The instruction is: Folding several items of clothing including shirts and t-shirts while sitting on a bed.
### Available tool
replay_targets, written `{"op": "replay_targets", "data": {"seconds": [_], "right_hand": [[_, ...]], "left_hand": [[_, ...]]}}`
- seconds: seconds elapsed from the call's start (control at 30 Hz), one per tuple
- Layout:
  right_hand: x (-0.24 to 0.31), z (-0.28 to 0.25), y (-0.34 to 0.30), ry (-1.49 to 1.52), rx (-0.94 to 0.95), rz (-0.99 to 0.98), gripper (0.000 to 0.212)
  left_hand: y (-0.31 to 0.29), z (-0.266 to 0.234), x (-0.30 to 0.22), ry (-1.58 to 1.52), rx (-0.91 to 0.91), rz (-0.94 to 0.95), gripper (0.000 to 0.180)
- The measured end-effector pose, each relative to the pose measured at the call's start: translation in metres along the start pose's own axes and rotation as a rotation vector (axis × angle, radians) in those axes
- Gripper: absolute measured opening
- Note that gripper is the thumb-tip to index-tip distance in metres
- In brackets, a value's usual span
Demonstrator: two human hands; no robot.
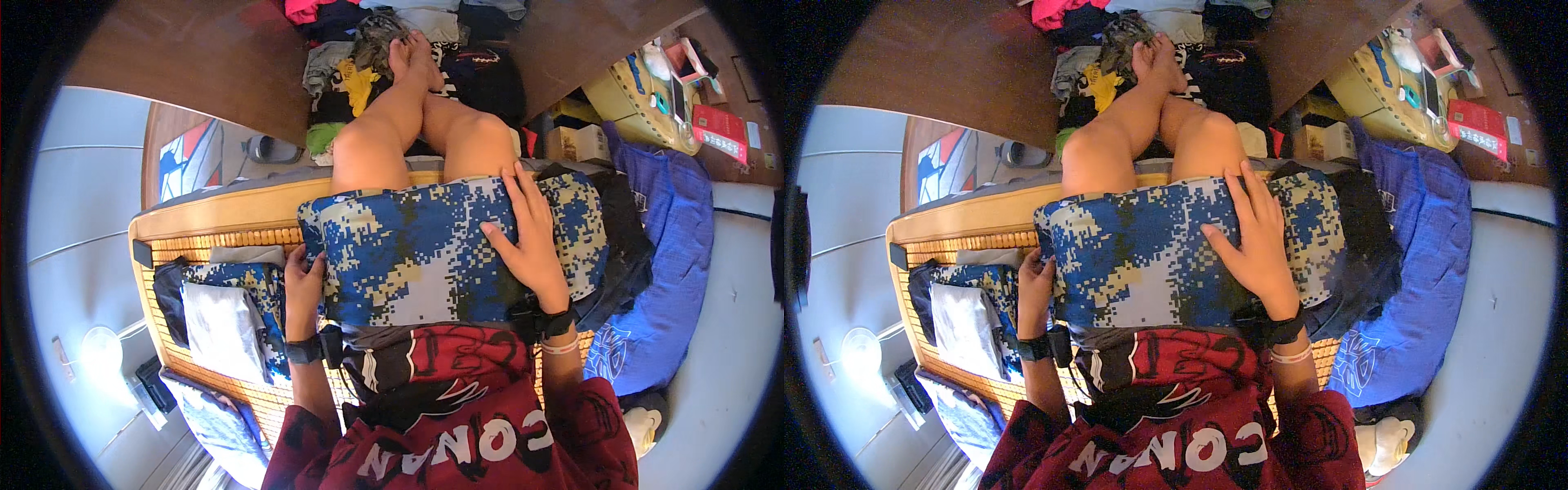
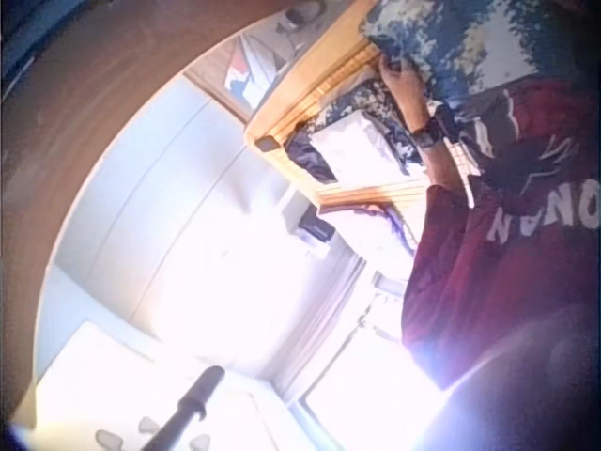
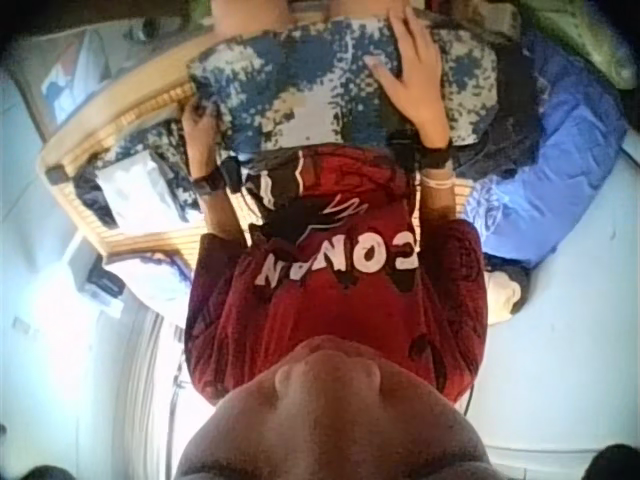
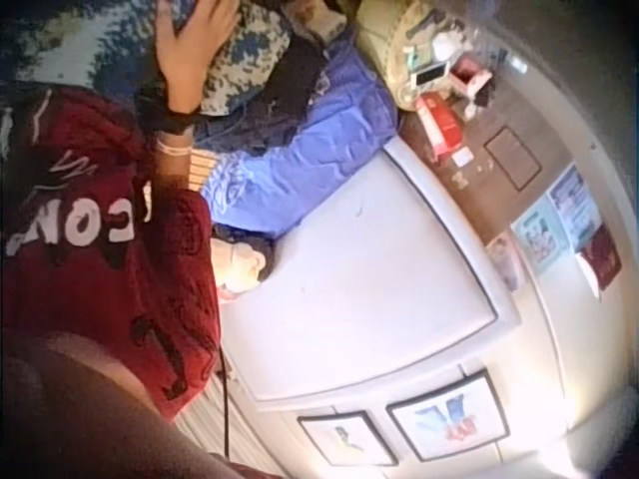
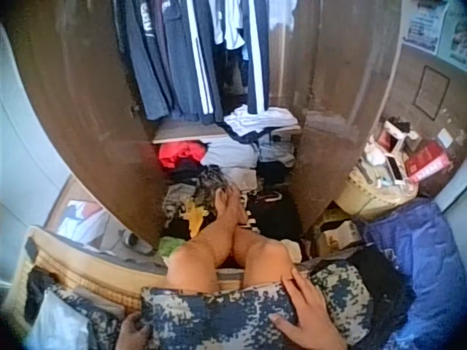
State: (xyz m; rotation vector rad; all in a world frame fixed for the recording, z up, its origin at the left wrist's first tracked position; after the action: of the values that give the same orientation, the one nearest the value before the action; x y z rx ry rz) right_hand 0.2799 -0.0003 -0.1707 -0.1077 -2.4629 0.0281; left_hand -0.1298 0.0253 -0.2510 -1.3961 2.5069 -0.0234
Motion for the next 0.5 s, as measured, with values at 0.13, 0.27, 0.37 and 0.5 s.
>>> {"op": "replay_targets", "data": {"seconds": [0.13,0.27,0.37,0.5], "right_hand": [[0.001,0.002,-0.001,-0.001,-0.011,-0.023,0.082],[0.004,0.004,-0.001,-0.005,-0.008,-0.025,0.083],[0.006,0.003,0.000,0.014,-0.005,-0.040,0.082],[0.005,0.000,0.002,0.019,-0.007,-0.042,0.081]], "left_hand": [[-0.004,0.000,-0.009,0.243,-0.272,-0.294,0.032],[-0.013,0.002,-0.030,0.561,-0.524,-0.399,0.034],[-0.020,0.003,-0.058,0.947,-0.796,-0.467,0.039],[-0.013,0.029,-0.124,1.475,-1.141,-0.538,0.045]]}}
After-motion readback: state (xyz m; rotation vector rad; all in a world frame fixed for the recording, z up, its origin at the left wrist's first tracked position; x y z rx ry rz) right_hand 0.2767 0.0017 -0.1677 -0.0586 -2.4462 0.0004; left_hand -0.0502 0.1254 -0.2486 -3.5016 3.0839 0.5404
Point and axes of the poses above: each hand's wrist, its own y-axis towards the middle knuckle, its own z-axis out of the palm, x = y × z, the point moved 6 cm from there along y, towards the middle knuckle, and after that the axes turned 7 degrees about z, right-handed, at the moved point
